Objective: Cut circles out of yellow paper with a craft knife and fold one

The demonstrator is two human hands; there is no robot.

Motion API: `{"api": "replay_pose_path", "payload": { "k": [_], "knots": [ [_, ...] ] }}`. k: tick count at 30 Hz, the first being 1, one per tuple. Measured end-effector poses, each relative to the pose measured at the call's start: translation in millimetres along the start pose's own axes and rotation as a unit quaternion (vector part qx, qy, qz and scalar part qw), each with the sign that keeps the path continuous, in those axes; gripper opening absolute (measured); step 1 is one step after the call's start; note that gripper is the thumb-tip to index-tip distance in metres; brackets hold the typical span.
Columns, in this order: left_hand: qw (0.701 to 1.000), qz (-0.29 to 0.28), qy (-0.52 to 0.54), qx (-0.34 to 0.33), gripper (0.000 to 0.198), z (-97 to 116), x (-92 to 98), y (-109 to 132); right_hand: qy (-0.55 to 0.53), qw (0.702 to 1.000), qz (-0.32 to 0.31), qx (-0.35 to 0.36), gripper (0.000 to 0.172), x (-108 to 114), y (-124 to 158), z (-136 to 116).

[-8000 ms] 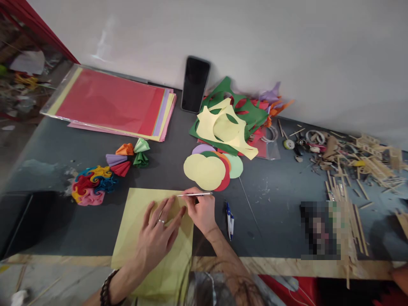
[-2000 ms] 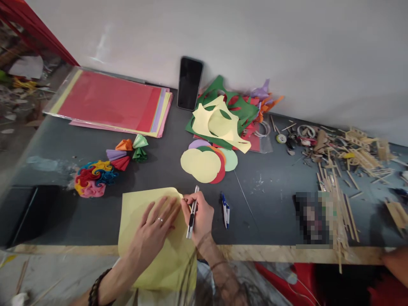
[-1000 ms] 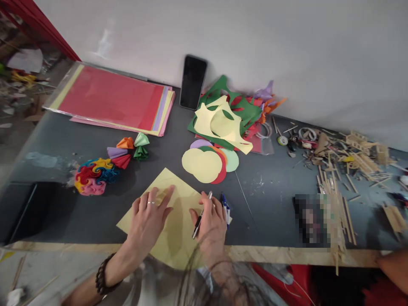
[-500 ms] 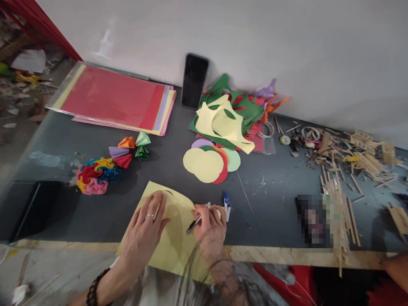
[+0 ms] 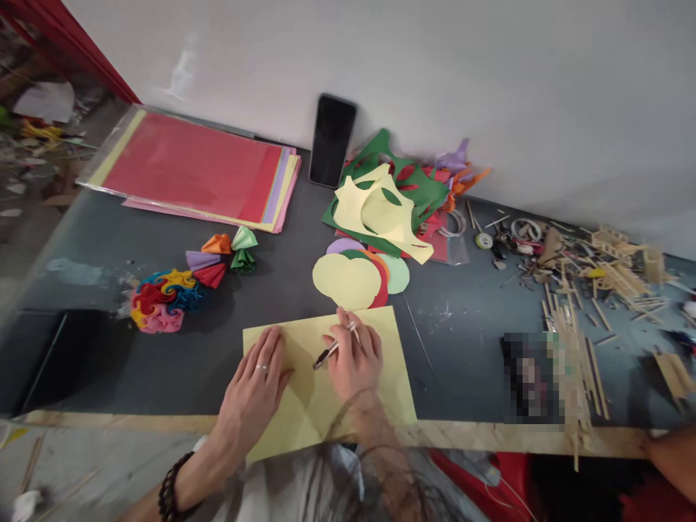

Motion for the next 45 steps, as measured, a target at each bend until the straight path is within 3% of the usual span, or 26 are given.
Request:
{"api": "replay_pose_path", "payload": {
  "k": [4,10,13,20,29,45],
  "knots": [
    [1.0,-0.019,-0.016,-0.014,0.055,0.2,-3.9,-1.7,-0.128,0.992,-0.016,-0.018,0.04,-5.0,-11.9,-1.7],
    [0.998,-0.042,0.006,-0.04,0.057,-0.7,-12.4,0.2,-0.263,0.951,-0.103,-0.123,0.025,-27.9,-16.7,-8.8],
    [0.998,-0.027,0.018,-0.059,0.058,-4.3,-12.7,-2.0,-0.299,0.933,-0.115,-0.163,0.029,-40.0,-17.0,-4.4],
    [0.993,-0.008,0.051,-0.104,0.052,-13.7,-7.6,-12.9,-0.272,0.951,-0.057,-0.132,0.017,-41.3,-18.8,1.9],
    [0.994,-0.018,0.073,-0.078,0.06,-16.6,-6.8,-16.1,-0.236,0.966,-0.087,-0.066,0.017,-42.5,-20.7,-2.6],
    [0.995,-0.02,0.059,-0.074,0.06,-16.4,-10.8,-14.2,-0.209,0.971,-0.097,-0.058,0.02,-41.4,-16.3,-5.5]
  ]
}}
Point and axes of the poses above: each hand's wrist, its own y-axis away from the middle knuckle, its own x-axis out of the back of the hand, z = x × y, the point moved 7 cm from there along -y, towards the middle knuckle, and after that the axes turned 6 degrees about -y, right-handed, at the moved point
